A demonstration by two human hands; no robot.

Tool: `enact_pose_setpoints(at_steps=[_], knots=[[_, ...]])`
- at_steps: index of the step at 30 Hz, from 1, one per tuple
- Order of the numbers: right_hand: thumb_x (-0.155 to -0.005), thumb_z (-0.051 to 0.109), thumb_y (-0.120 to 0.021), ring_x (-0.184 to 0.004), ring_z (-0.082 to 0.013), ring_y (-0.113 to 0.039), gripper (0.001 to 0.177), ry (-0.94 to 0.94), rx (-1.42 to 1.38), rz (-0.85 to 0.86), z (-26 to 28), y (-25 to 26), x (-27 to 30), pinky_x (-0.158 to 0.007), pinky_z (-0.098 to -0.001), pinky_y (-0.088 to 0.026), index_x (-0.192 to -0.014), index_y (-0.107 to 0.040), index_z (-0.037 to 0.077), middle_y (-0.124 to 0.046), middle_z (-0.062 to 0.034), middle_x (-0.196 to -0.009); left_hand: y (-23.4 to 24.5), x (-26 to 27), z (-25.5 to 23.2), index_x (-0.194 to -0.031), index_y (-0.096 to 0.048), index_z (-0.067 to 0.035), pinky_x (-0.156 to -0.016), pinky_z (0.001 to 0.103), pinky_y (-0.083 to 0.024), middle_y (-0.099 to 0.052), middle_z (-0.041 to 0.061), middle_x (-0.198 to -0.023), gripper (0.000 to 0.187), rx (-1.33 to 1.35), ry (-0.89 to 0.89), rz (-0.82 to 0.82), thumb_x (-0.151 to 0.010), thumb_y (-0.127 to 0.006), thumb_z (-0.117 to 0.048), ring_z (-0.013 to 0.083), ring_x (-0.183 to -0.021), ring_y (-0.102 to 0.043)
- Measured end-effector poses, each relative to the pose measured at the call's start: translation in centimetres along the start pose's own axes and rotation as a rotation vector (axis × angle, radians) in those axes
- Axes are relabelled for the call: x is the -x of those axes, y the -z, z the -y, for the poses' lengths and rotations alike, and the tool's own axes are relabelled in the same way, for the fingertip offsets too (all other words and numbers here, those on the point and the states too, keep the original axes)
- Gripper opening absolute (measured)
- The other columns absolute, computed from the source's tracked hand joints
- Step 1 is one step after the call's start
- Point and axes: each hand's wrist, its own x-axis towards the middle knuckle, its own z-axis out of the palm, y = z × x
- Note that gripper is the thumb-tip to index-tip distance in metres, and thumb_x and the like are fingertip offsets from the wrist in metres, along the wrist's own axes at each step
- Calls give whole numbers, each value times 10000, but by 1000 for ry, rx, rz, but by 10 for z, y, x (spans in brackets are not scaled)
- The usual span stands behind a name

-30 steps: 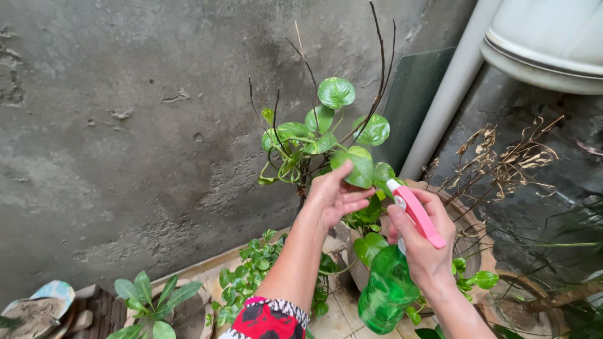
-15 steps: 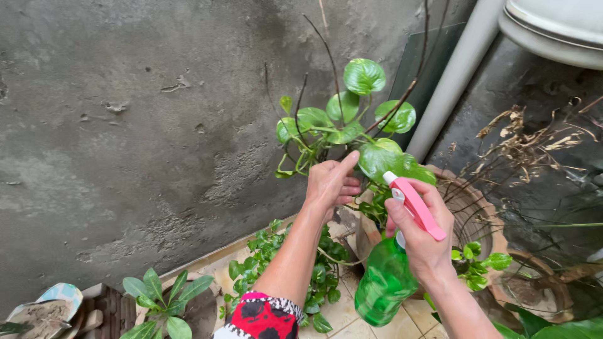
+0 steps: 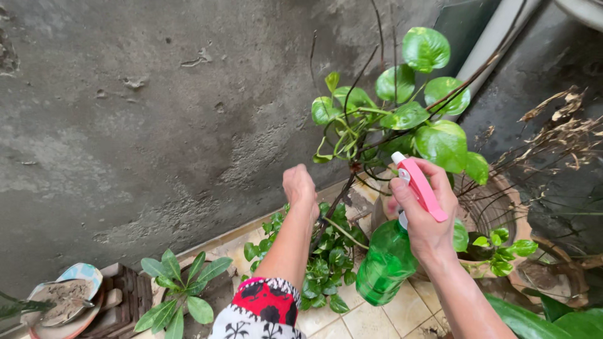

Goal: The person uses a green spray bottle to mist water onto the leaves of several potted plants. They systematically move from a large-leafed plant to smaller seedlings in plastic bottles, and then to a climbing vine, ensuring the foliage is wet.

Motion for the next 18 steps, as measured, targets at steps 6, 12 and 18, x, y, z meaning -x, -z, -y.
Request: enact_pose_setpoints(at_steps=[6,12,18], knots=[[-951,153,-706,-748,-114,-661,470,79,-1,26,-12,-21,9,-674,-278,-571,-1342,-498,-5,-652,-62,-988,-10,7,-39,-1333,-573,-152,-874,491,-508,-588,46,-1208,541,126,81,456,-943,-561,-527,270,-1035,-585],[-945,158,-722,-696,-130,-613,463,-40,57,-75,-18,-39,17,-612,-300,-544,-1333,-543,-21,-648,-86,-957,-18,11,-27,-1263,-632,-91,-799,430,-578,-664,62,-1167,416,144,60,538,-921,-678,-324,254,-977,-672],[-916,134,-694,-827,-98,-698,517,80,74,105,-24,-55,27,-743,-248,-582,-1361,-471,-7,-654,-49,-1040,-19,13,-22,-1232,-645,-42,-768,349,-616,-688,117,-1143,409,159,25,517,-892,-733,-251,234,-935,-727]])
